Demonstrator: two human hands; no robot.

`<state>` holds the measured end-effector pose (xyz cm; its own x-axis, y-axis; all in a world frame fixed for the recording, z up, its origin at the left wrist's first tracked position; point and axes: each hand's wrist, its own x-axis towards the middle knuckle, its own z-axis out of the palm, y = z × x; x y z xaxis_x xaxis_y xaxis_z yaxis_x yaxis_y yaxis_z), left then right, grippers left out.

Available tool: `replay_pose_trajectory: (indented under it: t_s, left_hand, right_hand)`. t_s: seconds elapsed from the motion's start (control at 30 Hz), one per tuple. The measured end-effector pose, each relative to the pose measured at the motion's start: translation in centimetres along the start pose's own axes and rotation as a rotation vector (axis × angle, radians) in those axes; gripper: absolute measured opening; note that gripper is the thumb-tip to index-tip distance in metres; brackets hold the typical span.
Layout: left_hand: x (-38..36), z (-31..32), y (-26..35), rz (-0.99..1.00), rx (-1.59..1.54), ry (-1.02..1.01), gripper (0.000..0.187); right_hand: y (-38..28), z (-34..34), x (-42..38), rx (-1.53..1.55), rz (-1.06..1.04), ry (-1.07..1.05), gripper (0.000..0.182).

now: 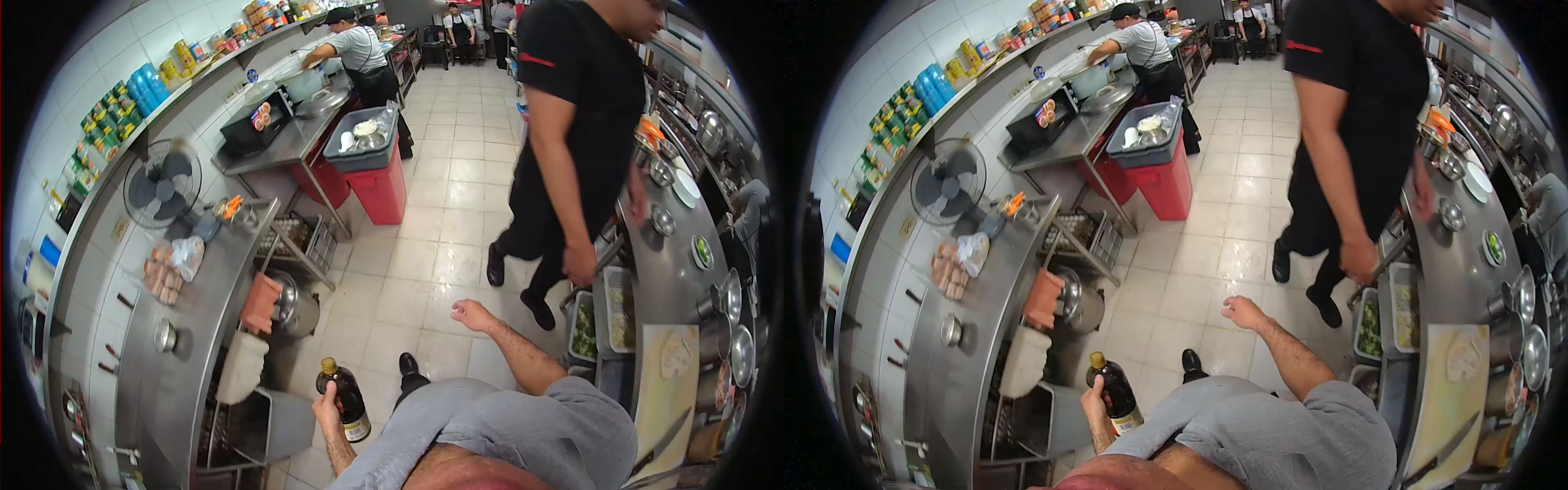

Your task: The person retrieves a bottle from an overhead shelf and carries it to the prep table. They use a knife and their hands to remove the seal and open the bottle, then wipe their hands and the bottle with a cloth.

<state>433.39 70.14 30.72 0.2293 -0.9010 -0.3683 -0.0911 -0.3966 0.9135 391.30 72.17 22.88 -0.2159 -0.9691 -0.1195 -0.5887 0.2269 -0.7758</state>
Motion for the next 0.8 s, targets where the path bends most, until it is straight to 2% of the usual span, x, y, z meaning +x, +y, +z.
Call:
replay_pose_trajectory:
  t_s: [0.1, 0.2, 0.27, 0.4, 0.47, 0.53, 0.67, 0.73, 0.77, 0.8]
  left_hand:
    - [7.2, 5.9, 2.9, -0.047, 0.048, -0.13, 0.035]
    - [13.1, 12.4, 7.6, -0.027, 0.129, -0.322, 0.031]
    - [16.3, 17.4, 11.2, -0.026, 0.185, -0.401, 0.03]
    - [23.2, 27.2, 15.9, 0.122, 0.277, -0.627, 0.032]
    - [25.7, 32.7, 18.5, 0.137, 0.272, -0.704, 0.031]
    - [27.7, 38.1, 21.1, 0.146, 0.241, -0.749, 0.03]
    - [31.2, 48.3, 25.8, 0.167, 0.218, -0.78, 0.027]
    - [31.8, 53.2, 28.7, 0.201, 0.219, -0.776, 0.026]
    - [32.4, 55.5, 29.9, 0.2, 0.198, -0.774, 0.027]
    - [33.0, 57.5, 31.0, 0.195, 0.18, -0.77, 0.027]
  right_hand:
    - [2.2, 1.1, 6.0, -0.027, 0.042, -0.03, 0.038]
    - [9.8, 3.1, 8.4, -0.204, 0.16, -0.08, 0.04]
    - [12.1, 2.1, 8.4, -0.149, 0.433, -0.154, 0.038]
    - [15.0, 0.1, 8.9, 0.062, 0.682, 0.115, 0.034]
    - [19.5, 1.0, 10.4, 0.276, 0.764, 0.223, 0.027]
    - [19.3, -1.3, 12.7, 0.239, 0.858, 0.206, 0.027]
    - [22.9, -4.9, 18.3, 0.302, 0.9, 0.251, 0.026]
    - [24.5, -9.6, 22.2, 0.315, 0.985, 0.206, 0.027]
    - [26.4, -11.8, 24.8, 0.259, 0.989, 0.106, 0.032]
    - [27.9, -14.1, 27.9, 0.174, 0.882, 0.133, 0.035]
